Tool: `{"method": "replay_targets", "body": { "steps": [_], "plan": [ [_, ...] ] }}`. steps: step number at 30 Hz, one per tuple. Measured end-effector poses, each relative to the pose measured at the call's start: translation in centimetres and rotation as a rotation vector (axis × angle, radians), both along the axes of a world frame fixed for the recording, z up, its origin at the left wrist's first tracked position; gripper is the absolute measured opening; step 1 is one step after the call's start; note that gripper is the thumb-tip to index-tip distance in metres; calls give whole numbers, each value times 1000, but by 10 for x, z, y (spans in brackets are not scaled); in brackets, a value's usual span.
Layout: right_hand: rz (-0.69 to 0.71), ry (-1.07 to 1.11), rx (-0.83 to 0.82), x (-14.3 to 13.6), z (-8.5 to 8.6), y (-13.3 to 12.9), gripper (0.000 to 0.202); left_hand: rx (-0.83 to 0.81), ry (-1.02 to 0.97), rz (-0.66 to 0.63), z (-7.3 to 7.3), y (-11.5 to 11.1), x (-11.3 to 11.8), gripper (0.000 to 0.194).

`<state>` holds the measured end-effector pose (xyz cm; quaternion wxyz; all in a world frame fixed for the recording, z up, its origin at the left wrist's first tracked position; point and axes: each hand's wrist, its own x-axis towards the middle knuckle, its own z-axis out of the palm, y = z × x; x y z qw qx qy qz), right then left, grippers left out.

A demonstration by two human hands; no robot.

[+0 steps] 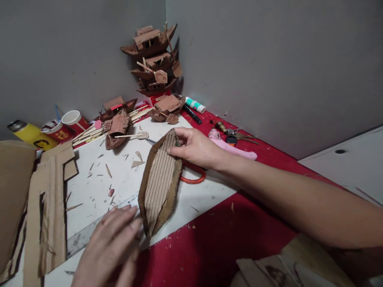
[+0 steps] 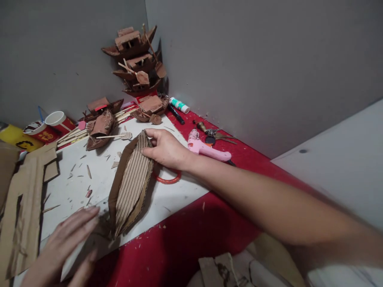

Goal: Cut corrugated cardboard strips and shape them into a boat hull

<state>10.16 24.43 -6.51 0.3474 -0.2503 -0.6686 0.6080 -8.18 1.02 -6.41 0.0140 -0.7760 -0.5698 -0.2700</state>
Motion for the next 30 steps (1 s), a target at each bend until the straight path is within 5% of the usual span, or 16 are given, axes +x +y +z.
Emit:
{"method": "replay_targets", "body": {
  "steps": [4,11,19,30],
  "plan": [
    [7,-39,50,2,4,-4,20,-250,-507,346,12,5,1,43],
    [31,-20,106,2,13,-13,21,-801,-1072,229,3,32,19,67],
    [29,-34,153,3,12,-16,20,-842,-1145,212,2,44,38,41],
    [85,-21,163,4,18,-26,26,-849,-1065,247,12,48,43,39]
  ]
}}
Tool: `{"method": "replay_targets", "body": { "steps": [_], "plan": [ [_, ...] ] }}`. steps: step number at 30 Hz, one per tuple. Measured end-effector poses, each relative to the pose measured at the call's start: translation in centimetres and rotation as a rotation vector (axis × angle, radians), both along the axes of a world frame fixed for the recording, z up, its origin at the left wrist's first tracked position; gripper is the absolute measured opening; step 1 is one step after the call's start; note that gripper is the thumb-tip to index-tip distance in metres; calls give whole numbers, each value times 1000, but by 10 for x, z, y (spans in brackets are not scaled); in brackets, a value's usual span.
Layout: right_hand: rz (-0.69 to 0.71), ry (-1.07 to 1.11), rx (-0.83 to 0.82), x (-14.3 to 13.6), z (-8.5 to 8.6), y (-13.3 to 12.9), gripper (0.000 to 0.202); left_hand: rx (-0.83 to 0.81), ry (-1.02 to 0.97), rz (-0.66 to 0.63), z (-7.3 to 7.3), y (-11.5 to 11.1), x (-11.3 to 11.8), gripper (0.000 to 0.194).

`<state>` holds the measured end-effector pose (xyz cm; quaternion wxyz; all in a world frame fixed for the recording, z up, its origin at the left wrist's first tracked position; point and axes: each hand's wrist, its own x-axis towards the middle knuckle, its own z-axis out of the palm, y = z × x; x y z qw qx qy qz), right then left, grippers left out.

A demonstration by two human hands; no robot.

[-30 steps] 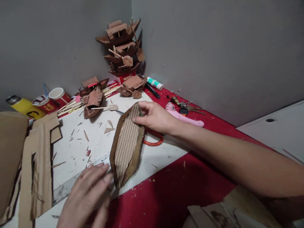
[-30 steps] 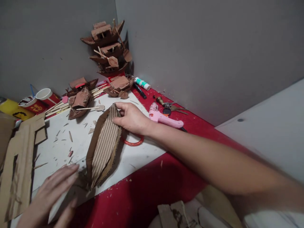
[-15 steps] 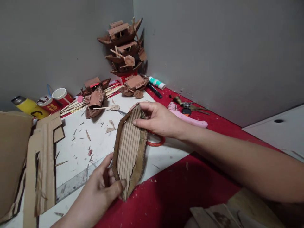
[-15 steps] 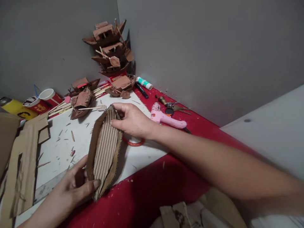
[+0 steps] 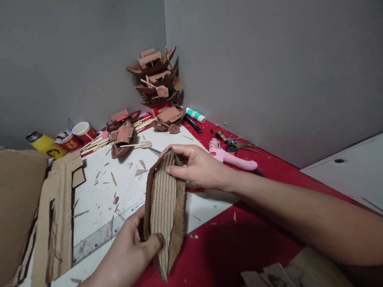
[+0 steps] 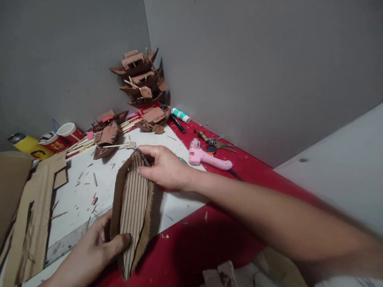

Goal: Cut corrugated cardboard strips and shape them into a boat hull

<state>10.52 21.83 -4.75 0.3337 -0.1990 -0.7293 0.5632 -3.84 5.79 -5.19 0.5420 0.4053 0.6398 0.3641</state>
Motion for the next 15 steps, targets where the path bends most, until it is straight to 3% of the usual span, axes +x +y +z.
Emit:
{"method": "replay_targets", "body": {
  "steps": [4,8,11,15],
  "plan": [
    [102,-21,-110,-3,1,-8,25,136,77,87,10,15,-4,44],
    [156,-40,-108,-5,2,-16,20,230,77,102,10,38,-6,46],
    [147,-65,-84,-8,-1,-17,18,273,-10,56,5,50,-3,42],
    [92,-160,-24,-10,-9,-11,18,185,-212,72,-2,55,-2,43]
  ]
}}
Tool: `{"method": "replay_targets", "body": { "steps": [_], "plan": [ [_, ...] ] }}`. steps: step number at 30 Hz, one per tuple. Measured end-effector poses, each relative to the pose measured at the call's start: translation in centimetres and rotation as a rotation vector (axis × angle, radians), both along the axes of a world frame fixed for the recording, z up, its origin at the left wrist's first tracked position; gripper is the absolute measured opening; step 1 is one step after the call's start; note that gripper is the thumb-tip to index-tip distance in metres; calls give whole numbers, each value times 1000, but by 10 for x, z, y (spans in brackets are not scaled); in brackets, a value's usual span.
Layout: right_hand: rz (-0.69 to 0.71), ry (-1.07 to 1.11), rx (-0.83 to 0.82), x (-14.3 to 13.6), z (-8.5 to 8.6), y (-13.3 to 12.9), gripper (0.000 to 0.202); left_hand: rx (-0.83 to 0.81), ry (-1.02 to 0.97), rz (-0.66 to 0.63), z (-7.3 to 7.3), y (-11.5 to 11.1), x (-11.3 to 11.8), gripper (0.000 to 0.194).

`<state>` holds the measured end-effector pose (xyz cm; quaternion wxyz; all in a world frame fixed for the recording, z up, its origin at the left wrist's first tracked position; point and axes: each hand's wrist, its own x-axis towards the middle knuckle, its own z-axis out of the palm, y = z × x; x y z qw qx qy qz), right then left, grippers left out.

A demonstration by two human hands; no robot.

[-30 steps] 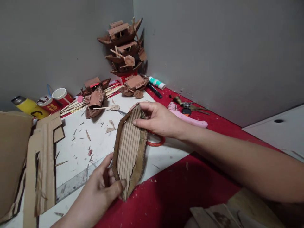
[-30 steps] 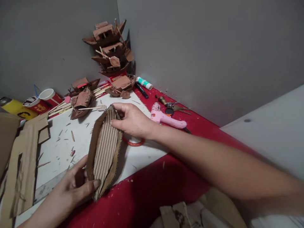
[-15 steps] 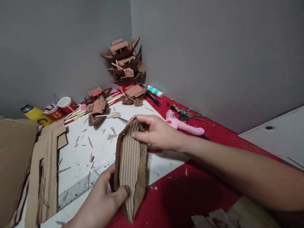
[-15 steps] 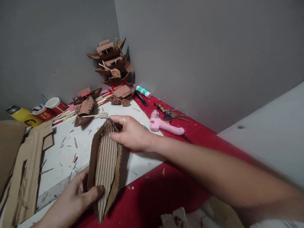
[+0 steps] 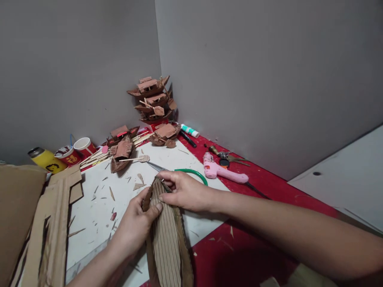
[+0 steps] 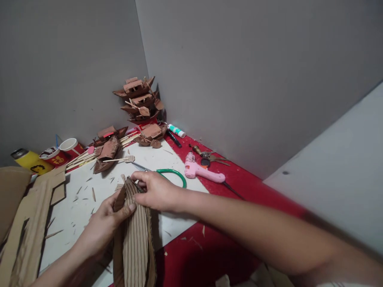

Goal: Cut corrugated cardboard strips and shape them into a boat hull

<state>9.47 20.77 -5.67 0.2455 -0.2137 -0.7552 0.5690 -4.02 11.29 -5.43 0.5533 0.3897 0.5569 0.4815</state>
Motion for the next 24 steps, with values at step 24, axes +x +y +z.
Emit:
{"method": "replay_targets", "body": {
  "steps": [24],
  "plan": [
    [-164,-880,876,25,-5,-8,16,13,-216,449,-17,19,-43,23]
  ]
}}
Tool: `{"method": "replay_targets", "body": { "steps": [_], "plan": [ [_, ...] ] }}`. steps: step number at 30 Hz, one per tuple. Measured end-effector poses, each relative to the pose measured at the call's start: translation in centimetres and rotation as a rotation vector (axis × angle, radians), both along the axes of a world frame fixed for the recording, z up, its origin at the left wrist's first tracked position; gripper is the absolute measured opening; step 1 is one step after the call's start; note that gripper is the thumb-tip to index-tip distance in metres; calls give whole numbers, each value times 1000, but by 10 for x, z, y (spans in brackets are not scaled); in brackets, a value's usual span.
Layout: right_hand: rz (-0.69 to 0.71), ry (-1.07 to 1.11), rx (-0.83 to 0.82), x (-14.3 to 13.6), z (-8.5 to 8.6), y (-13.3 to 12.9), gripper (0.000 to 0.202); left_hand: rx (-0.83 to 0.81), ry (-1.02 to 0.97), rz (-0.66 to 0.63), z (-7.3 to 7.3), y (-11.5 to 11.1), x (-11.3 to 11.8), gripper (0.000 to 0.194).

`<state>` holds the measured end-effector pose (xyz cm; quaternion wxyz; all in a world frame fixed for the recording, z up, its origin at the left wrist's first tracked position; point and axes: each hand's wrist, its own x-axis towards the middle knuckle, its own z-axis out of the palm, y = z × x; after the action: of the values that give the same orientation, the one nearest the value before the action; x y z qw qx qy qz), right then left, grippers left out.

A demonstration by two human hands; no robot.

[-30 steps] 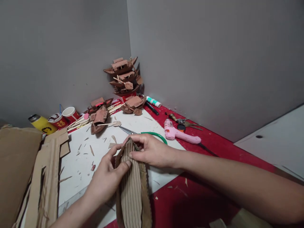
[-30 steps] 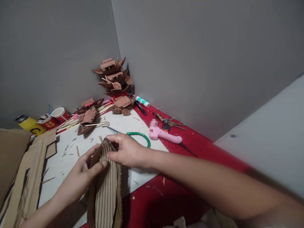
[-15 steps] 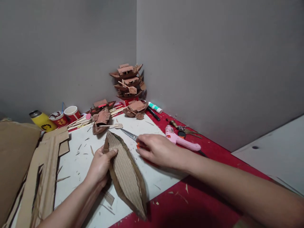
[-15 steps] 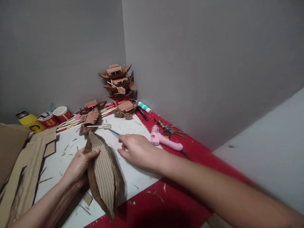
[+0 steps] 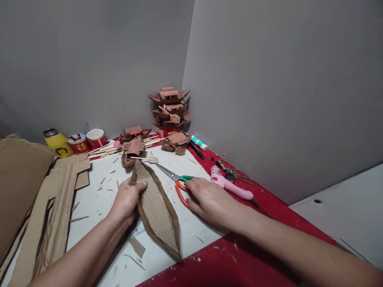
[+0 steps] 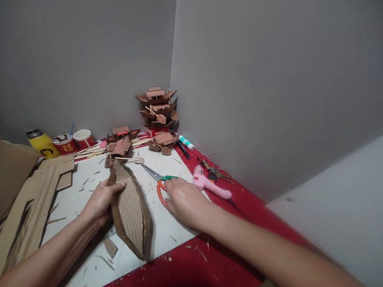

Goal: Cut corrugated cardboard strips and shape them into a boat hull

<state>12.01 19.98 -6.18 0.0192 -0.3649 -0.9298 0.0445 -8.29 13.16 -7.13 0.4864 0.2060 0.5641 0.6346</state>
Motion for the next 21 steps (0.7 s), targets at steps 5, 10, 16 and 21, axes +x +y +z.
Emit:
{"method": "replay_targets", "body": {
  "steps": [5,10,16,21],
  "plan": [
    [17,-59,6,0,-1,2,14,-10,-19,18,-5,3,-2,24],
    [-8,-77,61,-4,-2,6,14,-4,-33,10,-6,4,-1,20],
    [-54,-167,67,-8,5,9,13,8,-51,-12,-5,2,-1,16],
    [-37,-123,-38,-3,3,16,20,15,-63,-9,-5,2,-1,17]
  ]
}}
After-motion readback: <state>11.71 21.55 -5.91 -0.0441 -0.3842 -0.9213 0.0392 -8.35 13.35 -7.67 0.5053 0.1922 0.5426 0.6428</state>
